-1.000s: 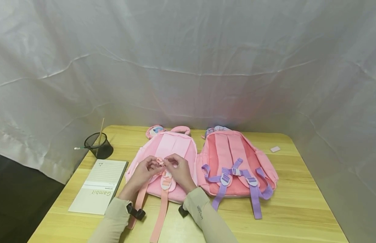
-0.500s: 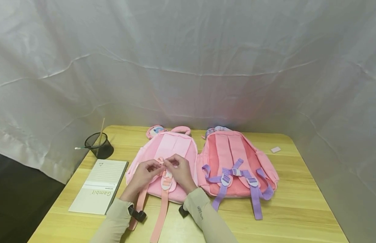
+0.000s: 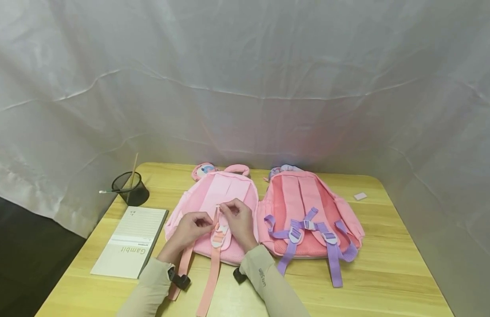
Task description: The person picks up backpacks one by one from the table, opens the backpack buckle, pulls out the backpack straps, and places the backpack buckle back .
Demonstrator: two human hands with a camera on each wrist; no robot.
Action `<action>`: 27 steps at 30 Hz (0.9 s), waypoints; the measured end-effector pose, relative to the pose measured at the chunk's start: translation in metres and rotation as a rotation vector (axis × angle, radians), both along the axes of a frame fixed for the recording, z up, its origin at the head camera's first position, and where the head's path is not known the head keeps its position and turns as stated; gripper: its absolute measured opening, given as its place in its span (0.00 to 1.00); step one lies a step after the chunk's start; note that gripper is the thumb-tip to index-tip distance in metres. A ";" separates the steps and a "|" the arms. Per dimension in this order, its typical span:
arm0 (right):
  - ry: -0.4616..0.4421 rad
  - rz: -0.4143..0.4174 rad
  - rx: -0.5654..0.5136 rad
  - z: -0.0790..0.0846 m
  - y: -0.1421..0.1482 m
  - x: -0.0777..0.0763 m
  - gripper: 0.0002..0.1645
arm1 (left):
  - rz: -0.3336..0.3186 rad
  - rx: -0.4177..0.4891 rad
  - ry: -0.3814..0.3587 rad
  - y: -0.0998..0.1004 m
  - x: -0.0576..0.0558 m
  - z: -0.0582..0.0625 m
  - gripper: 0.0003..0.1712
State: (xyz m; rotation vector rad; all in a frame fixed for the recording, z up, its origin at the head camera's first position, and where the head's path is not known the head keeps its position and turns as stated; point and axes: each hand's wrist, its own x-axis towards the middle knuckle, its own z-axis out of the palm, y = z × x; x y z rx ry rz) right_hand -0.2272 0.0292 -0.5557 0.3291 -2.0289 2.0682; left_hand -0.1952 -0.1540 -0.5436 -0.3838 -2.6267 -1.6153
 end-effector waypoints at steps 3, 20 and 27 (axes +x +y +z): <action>-0.001 -0.013 -0.029 0.001 0.001 0.000 0.07 | 0.000 -0.031 0.018 0.001 -0.001 0.000 0.09; -0.038 0.025 -0.011 0.031 0.000 0.015 0.05 | 0.208 -0.232 0.231 0.016 -0.005 0.016 0.05; -0.021 0.000 0.026 0.031 -0.001 0.017 0.04 | 0.131 -0.061 0.230 0.013 -0.005 0.004 0.08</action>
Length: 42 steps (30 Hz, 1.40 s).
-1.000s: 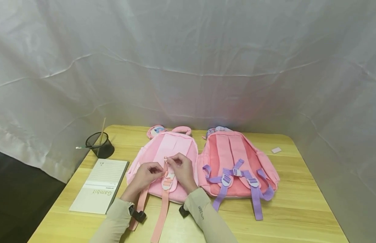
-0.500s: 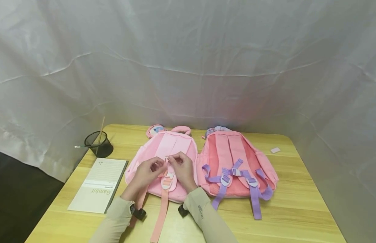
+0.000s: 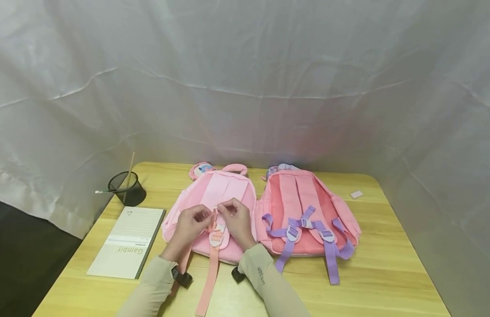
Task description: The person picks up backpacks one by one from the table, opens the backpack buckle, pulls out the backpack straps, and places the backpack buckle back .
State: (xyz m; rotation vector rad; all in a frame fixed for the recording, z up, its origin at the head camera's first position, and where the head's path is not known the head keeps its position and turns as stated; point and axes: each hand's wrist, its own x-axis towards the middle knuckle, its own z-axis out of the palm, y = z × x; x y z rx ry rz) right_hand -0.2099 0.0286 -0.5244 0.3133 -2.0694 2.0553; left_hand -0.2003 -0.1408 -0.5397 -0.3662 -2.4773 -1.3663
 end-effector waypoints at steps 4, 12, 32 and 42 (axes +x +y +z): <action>-0.002 0.000 0.004 0.000 0.000 0.000 0.04 | -0.041 0.067 -0.022 -0.002 0.001 -0.002 0.07; -0.014 0.021 -0.020 0.002 0.002 0.001 0.04 | -0.039 0.046 -0.050 -0.003 0.000 -0.003 0.06; -0.029 -0.005 0.018 0.001 0.021 -0.016 0.06 | -0.070 -0.012 -0.045 -0.007 0.003 -0.005 0.08; -0.068 0.072 0.211 0.027 0.051 -0.022 0.08 | -0.081 0.006 -0.039 -0.009 0.004 -0.006 0.10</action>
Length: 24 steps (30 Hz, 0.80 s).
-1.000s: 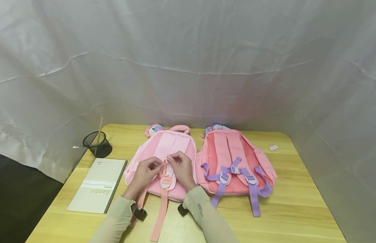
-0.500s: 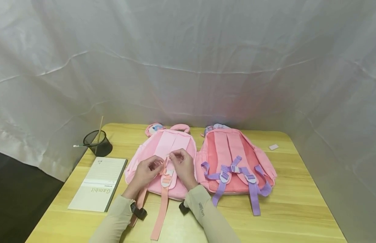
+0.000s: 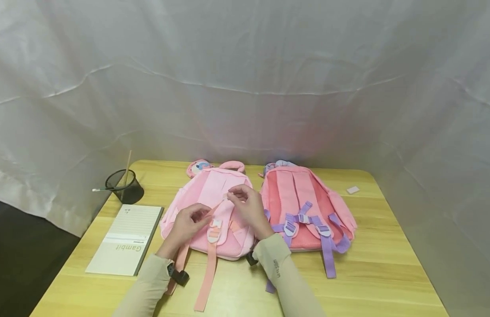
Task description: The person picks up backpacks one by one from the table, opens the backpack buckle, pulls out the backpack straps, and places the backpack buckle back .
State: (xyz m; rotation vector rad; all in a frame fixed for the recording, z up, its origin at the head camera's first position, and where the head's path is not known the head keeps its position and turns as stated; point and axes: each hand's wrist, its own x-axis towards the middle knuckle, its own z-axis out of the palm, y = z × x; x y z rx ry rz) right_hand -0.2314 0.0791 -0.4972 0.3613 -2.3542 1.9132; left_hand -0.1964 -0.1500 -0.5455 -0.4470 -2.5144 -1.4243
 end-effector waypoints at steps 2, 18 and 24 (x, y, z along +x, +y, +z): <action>-0.011 0.018 0.017 -0.001 0.005 -0.002 0.08 | 0.005 -0.002 0.000 0.000 0.000 0.000 0.10; -0.103 0.030 0.055 -0.020 0.027 -0.006 0.12 | 0.034 -0.081 0.029 0.003 -0.001 -0.003 0.09; -0.160 0.014 0.125 -0.031 0.032 -0.006 0.11 | 0.037 -0.094 0.028 0.003 -0.001 -0.005 0.08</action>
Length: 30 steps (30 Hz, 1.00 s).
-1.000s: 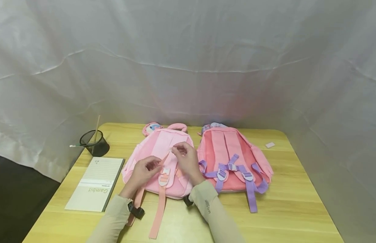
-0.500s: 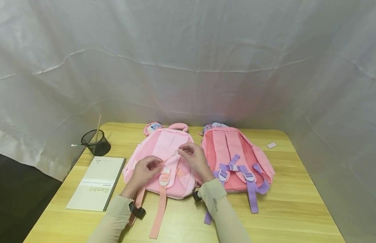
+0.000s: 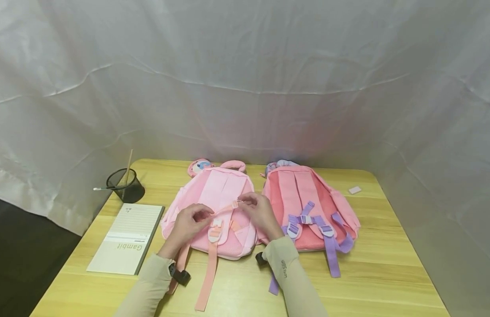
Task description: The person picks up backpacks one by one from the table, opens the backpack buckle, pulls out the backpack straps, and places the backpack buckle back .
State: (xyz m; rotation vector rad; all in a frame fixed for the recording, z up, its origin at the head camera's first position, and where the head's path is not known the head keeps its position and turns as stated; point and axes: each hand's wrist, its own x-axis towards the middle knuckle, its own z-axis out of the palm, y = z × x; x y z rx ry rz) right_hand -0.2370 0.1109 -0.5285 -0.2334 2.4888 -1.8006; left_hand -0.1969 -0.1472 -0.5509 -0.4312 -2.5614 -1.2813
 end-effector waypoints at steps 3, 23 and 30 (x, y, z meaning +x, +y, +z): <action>-0.008 0.005 0.032 -0.005 0.001 0.000 0.11 | -0.005 -0.005 0.000 -0.001 0.000 -0.001 0.08; 0.073 0.028 0.094 -0.019 -0.004 0.000 0.13 | -0.006 -0.029 -0.011 -0.002 -0.001 -0.003 0.07; 0.059 0.029 0.099 -0.019 -0.004 0.001 0.17 | -0.014 -0.021 -0.002 -0.002 -0.001 -0.003 0.07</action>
